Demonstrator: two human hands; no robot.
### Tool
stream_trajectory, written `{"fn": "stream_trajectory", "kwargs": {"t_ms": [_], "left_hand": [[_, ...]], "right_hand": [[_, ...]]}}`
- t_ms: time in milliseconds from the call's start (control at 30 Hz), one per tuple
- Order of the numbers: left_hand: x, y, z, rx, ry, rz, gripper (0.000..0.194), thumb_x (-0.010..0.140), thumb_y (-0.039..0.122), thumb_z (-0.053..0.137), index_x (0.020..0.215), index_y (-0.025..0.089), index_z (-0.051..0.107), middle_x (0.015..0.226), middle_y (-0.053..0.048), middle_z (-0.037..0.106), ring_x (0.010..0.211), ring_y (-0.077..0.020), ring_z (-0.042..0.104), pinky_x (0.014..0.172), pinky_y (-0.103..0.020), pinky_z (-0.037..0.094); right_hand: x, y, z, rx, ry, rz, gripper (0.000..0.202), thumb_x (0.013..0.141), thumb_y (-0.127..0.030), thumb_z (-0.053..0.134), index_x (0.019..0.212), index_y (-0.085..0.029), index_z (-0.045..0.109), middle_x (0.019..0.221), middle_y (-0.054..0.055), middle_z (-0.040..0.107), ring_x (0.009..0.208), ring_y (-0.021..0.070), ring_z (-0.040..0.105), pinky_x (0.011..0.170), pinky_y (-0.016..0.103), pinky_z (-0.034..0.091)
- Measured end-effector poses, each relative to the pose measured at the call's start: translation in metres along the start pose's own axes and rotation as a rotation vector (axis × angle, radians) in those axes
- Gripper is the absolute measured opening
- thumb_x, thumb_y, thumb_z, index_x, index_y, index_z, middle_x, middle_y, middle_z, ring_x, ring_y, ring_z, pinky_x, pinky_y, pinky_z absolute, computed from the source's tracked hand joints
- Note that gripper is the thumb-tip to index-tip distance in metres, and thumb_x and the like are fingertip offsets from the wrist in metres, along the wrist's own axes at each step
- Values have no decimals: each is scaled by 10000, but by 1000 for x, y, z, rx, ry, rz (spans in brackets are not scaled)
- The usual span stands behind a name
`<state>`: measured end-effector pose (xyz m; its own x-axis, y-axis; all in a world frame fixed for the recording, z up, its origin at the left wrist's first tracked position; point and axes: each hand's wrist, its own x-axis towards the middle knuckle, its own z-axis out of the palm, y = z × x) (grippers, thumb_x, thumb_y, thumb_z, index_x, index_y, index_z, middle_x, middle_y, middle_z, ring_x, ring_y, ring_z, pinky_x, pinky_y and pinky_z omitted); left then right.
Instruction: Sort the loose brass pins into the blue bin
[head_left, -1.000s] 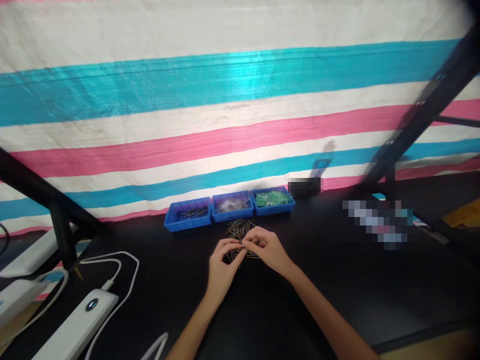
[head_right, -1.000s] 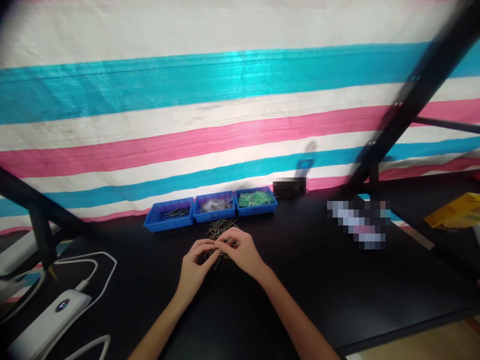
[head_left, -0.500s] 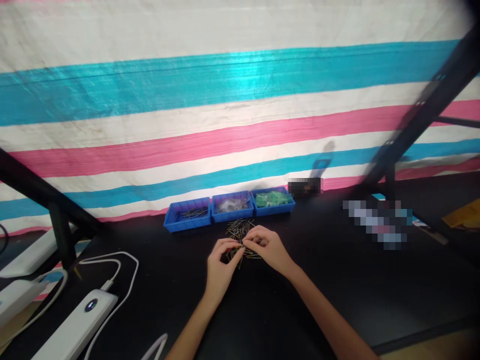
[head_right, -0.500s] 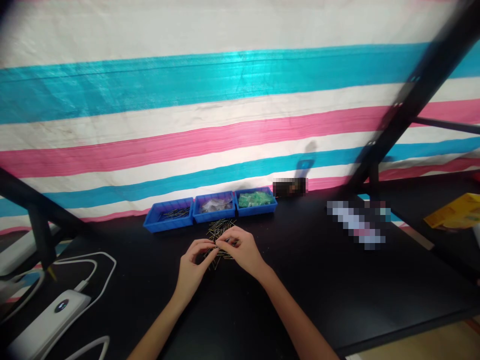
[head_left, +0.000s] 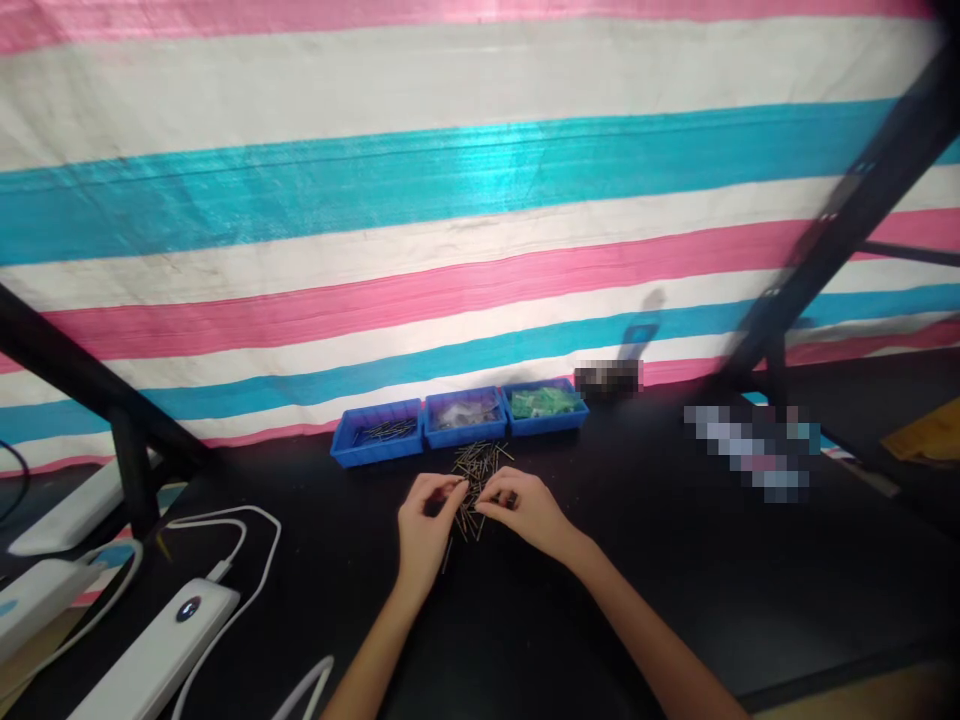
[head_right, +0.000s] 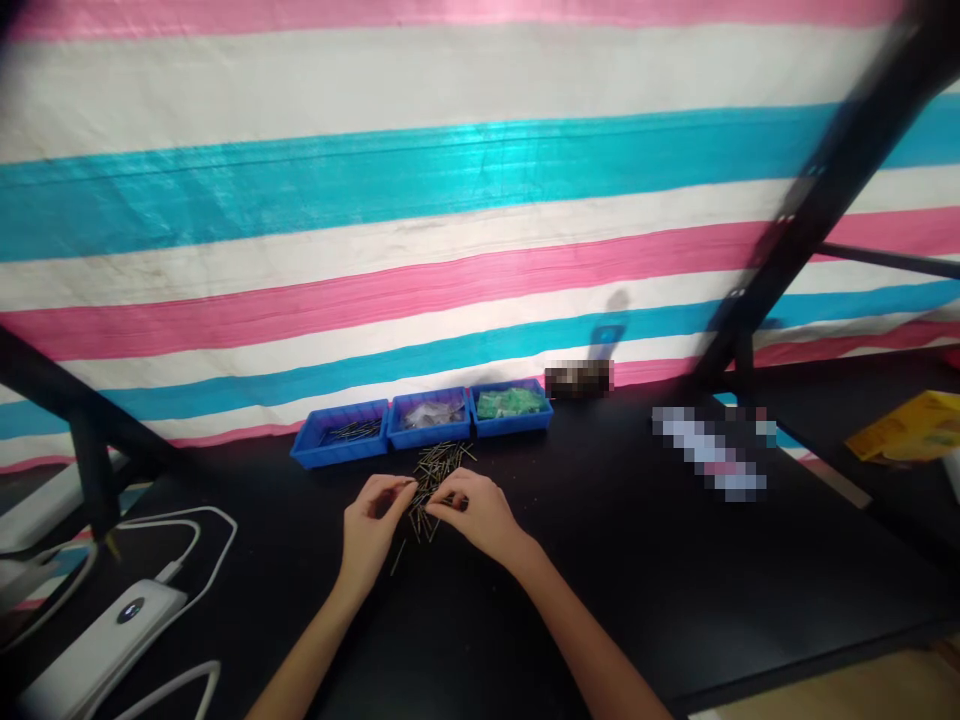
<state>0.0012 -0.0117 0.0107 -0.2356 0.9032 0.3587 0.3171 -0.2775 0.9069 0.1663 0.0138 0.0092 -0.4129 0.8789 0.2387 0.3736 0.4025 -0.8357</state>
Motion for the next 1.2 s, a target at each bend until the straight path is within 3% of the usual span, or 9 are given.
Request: {"fn": "stream_trajectory", "kwargs": {"t_ms": [233,400,500,600,667,767,833,1033,1200], "left_hand": [[32,-11,-30,-58,266,-154,301,653,348,694,899,177,674,790,-16,646,636,-109,546,609,-222,439],[72,-11,-49,-81,357,-135,435,633,389,690,985,135,661,913,-76,667,669,-143,597,668,-271,483],[87,-6,-54,-26,312,-161,596,639,394,682,1164,140,559,1094,-122,612,860,-202,617,755,-309,489],[83,-1,-53,78,238,-165,738,638,397,690,1294,197,418,1238,-130,517,996,-238,580,781,-326,488],[71,1,-50,132,145,-120,624,668,413,664,1231,206,490,1208,-113,538,980,-234,587,755,-320,494],[49,2,-45,228,-29,-17,299,716,430,613,886,193,679,1014,-74,628,920,-221,602,749,-316,485],[36,1,-41,303,-76,26,241,725,426,605,760,205,695,953,-58,636,891,-214,603,768,-324,475],[18,-8,-36,388,-212,72,211,756,388,568,732,225,700,913,-41,638,839,-191,614,765,-306,480],[17,-10,-37,472,-212,80,242,795,389,508,776,228,687,941,-42,627,844,-191,609,712,-287,485]], "right_hand": [[1,4,-4,-100,38,5,79,762,-297,619,769,-229,660,815,-25,600,582,74,501,553,204,361],[0,3,-7,-131,37,22,101,767,-303,610,782,-224,671,815,-18,602,585,75,507,550,202,361],[0,3,-8,-144,45,23,112,773,-314,605,789,-224,670,820,-20,600,588,75,507,554,202,369],[0,4,-9,-150,50,23,111,774,-315,606,790,-224,668,825,-19,598,581,74,507,552,205,375],[0,5,-8,-152,53,11,123,783,-316,597,788,-217,669,826,-8,599,622,88,527,564,209,385],[1,5,-6,-159,65,-31,144,803,-316,574,783,-212,672,838,12,607,776,130,550,623,221,410],[1,3,-5,-164,62,-47,145,807,-311,570,779,-215,675,846,20,611,834,146,544,663,235,421],[-1,-2,-7,-145,15,-86,91,754,-302,642,745,-217,674,866,11,606,836,139,544,736,252,416],[-4,-10,-5,-167,-79,-162,168,684,-351,705,797,-232,670,960,8,590,912,155,523,861,294,364]]}}
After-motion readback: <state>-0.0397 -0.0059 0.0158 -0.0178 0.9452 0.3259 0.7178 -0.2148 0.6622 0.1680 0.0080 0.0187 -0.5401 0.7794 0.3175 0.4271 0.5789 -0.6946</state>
